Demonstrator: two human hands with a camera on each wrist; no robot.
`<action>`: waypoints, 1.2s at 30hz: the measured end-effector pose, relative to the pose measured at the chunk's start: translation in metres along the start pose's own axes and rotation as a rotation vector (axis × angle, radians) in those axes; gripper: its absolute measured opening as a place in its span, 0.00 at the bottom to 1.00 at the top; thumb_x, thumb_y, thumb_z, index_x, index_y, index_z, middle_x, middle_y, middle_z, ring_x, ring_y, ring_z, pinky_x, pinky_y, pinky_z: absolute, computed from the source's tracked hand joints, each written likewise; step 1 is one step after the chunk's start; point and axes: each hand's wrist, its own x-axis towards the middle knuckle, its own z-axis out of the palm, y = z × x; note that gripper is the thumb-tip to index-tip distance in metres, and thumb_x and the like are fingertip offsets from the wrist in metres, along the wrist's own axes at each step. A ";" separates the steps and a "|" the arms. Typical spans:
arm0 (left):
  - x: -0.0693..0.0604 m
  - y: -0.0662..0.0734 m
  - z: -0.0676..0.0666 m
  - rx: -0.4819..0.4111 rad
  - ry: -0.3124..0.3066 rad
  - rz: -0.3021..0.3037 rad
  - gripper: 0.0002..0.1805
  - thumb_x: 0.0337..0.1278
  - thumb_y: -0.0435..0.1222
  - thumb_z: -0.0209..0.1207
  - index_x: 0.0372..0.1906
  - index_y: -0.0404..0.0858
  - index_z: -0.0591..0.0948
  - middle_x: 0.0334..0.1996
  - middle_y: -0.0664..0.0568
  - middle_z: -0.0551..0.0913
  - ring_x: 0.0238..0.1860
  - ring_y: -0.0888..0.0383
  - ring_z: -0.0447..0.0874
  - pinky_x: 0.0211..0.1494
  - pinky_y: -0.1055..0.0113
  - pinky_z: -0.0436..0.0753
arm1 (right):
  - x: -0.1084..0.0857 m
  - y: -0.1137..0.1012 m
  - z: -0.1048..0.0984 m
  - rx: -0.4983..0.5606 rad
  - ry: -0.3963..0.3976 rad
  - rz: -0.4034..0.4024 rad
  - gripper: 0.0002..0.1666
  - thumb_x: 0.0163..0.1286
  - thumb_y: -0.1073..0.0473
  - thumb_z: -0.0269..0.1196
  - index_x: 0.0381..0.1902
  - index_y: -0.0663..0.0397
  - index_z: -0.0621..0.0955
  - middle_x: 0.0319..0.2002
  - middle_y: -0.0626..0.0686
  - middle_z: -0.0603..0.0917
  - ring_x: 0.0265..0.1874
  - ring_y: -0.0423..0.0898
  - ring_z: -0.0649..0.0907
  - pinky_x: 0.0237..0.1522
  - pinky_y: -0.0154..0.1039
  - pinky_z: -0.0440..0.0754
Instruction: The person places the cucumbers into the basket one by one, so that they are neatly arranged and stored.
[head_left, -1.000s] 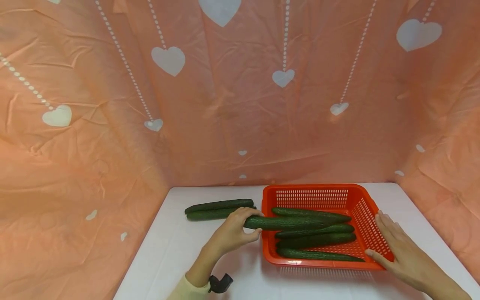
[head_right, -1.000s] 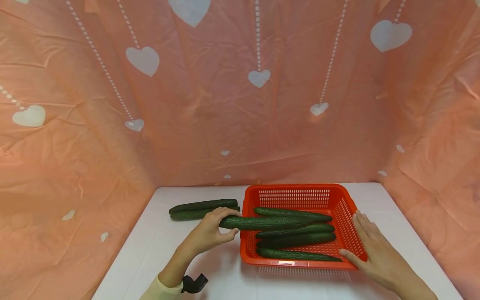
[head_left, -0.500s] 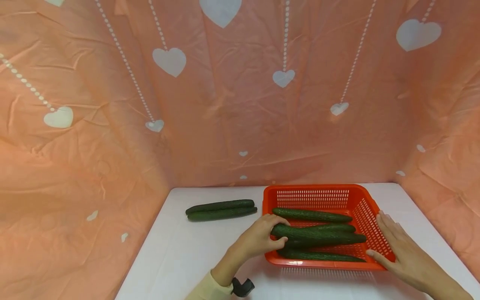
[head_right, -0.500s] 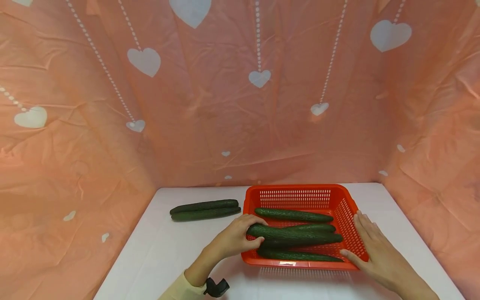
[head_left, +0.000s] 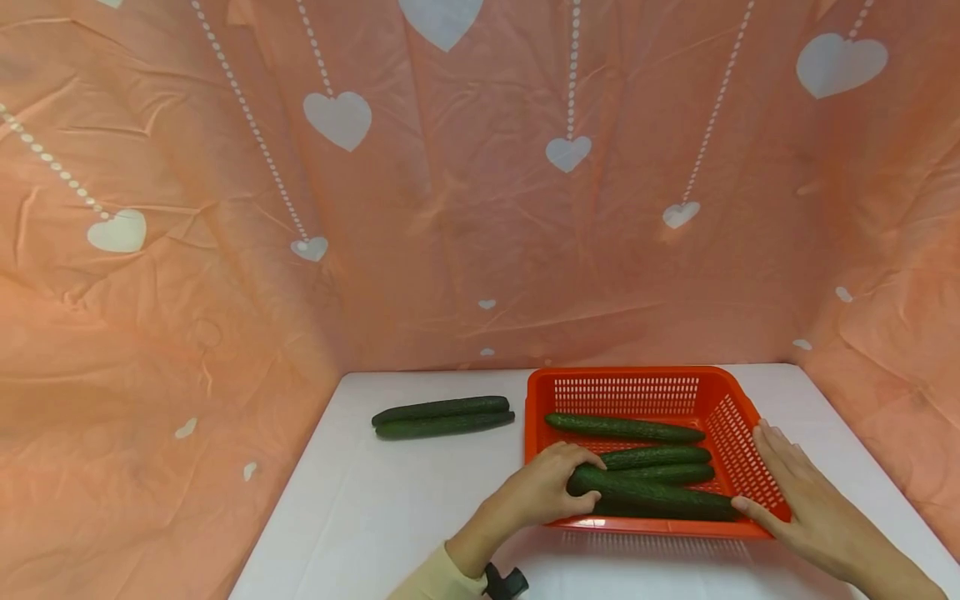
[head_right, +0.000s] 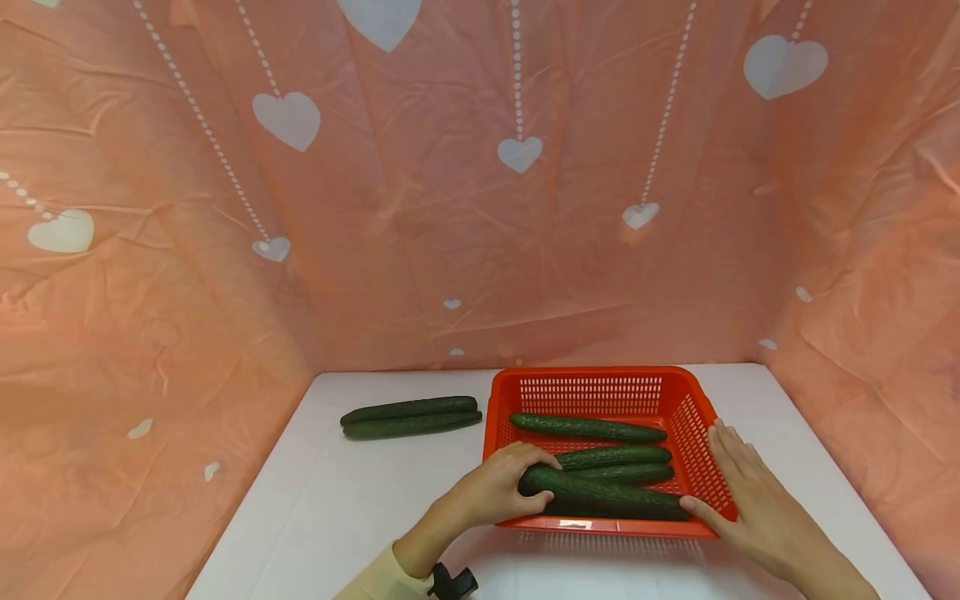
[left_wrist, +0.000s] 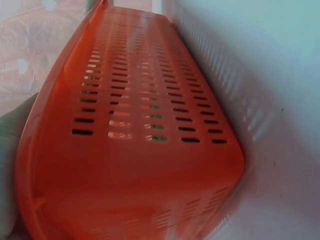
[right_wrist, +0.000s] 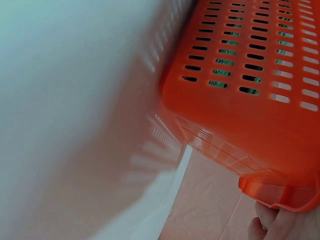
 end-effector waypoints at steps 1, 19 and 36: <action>0.000 0.001 0.000 -0.001 -0.005 -0.007 0.17 0.72 0.43 0.67 0.61 0.46 0.85 0.59 0.57 0.85 0.63 0.61 0.80 0.67 0.67 0.80 | 0.000 0.000 0.000 0.002 -0.002 0.000 0.63 0.74 0.43 0.70 0.88 0.61 0.45 0.88 0.62 0.42 0.85 0.40 0.33 0.71 0.19 0.23; -0.018 -0.019 -0.025 -0.135 0.301 -0.047 0.07 0.77 0.36 0.64 0.53 0.43 0.85 0.51 0.56 0.86 0.57 0.56 0.85 0.67 0.59 0.82 | 0.000 0.001 -0.001 0.028 -0.026 0.024 0.63 0.75 0.43 0.68 0.88 0.58 0.43 0.87 0.64 0.41 0.86 0.48 0.34 0.68 0.20 0.21; -0.080 -0.111 -0.061 -0.068 0.482 -0.195 0.13 0.67 0.28 0.71 0.54 0.38 0.87 0.51 0.50 0.87 0.56 0.50 0.87 0.62 0.52 0.85 | 0.000 -0.001 -0.003 0.005 0.042 -0.041 0.60 0.74 0.46 0.70 0.86 0.66 0.50 0.86 0.66 0.48 0.84 0.34 0.34 0.72 0.19 0.27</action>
